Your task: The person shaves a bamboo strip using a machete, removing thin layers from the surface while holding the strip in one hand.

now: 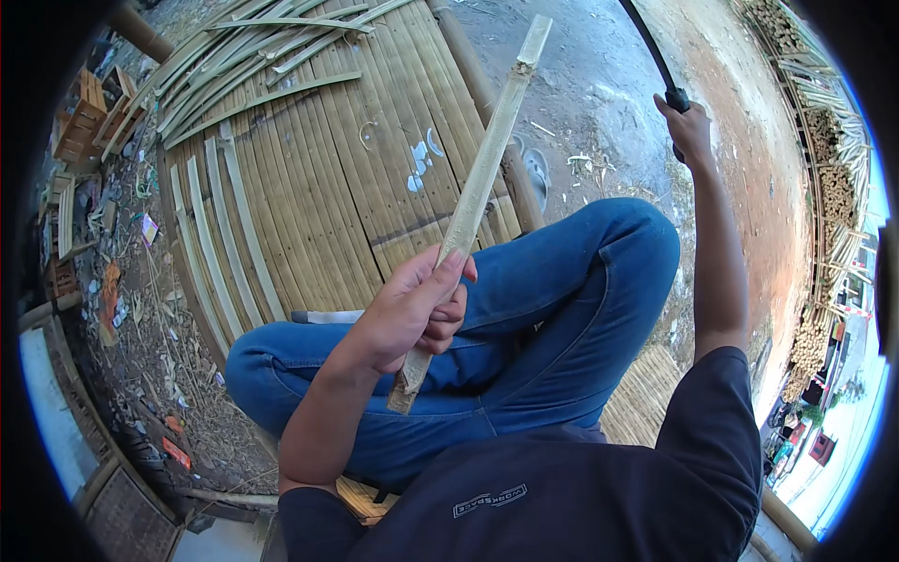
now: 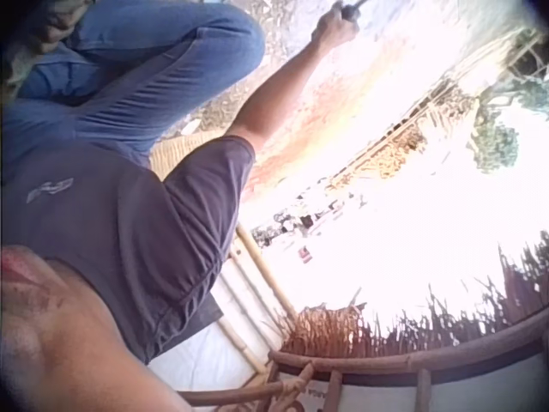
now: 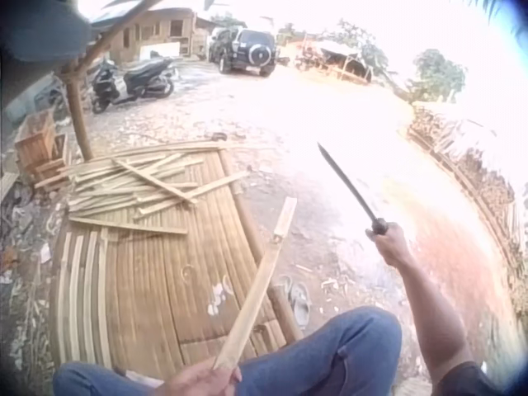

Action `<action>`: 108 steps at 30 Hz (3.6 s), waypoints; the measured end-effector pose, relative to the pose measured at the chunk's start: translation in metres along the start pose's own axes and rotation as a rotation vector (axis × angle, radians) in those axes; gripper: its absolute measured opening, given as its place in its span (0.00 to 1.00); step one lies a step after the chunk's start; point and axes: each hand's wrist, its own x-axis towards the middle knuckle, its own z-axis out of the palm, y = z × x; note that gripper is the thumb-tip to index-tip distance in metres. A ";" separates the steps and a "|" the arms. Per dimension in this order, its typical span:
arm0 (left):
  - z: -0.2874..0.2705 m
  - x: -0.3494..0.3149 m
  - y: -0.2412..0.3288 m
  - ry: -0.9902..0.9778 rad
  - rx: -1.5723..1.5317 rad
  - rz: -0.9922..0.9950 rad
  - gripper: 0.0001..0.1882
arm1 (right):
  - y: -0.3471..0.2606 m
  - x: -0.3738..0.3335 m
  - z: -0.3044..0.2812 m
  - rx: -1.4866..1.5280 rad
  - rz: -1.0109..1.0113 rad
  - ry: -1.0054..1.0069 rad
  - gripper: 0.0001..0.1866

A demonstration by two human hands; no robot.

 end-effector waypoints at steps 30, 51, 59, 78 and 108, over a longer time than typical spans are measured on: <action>-0.042 0.034 0.011 0.634 1.702 0.457 0.16 | -0.190 -0.137 0.033 0.196 -0.935 -0.518 0.15; 0.017 -0.009 0.005 0.540 1.511 0.233 0.33 | -0.173 -0.126 0.055 0.239 -0.557 -0.593 0.21; -0.021 0.046 0.005 0.783 0.972 0.869 0.30 | -0.232 -0.175 0.052 0.921 -0.093 -0.985 0.13; 0.006 -0.026 0.064 0.476 0.248 0.480 0.15 | -0.189 -0.144 -0.031 0.285 -0.644 -0.337 0.16; 0.002 0.011 -0.023 0.271 -0.037 0.227 0.14 | -0.170 -0.193 0.019 -0.124 -0.985 -0.334 0.06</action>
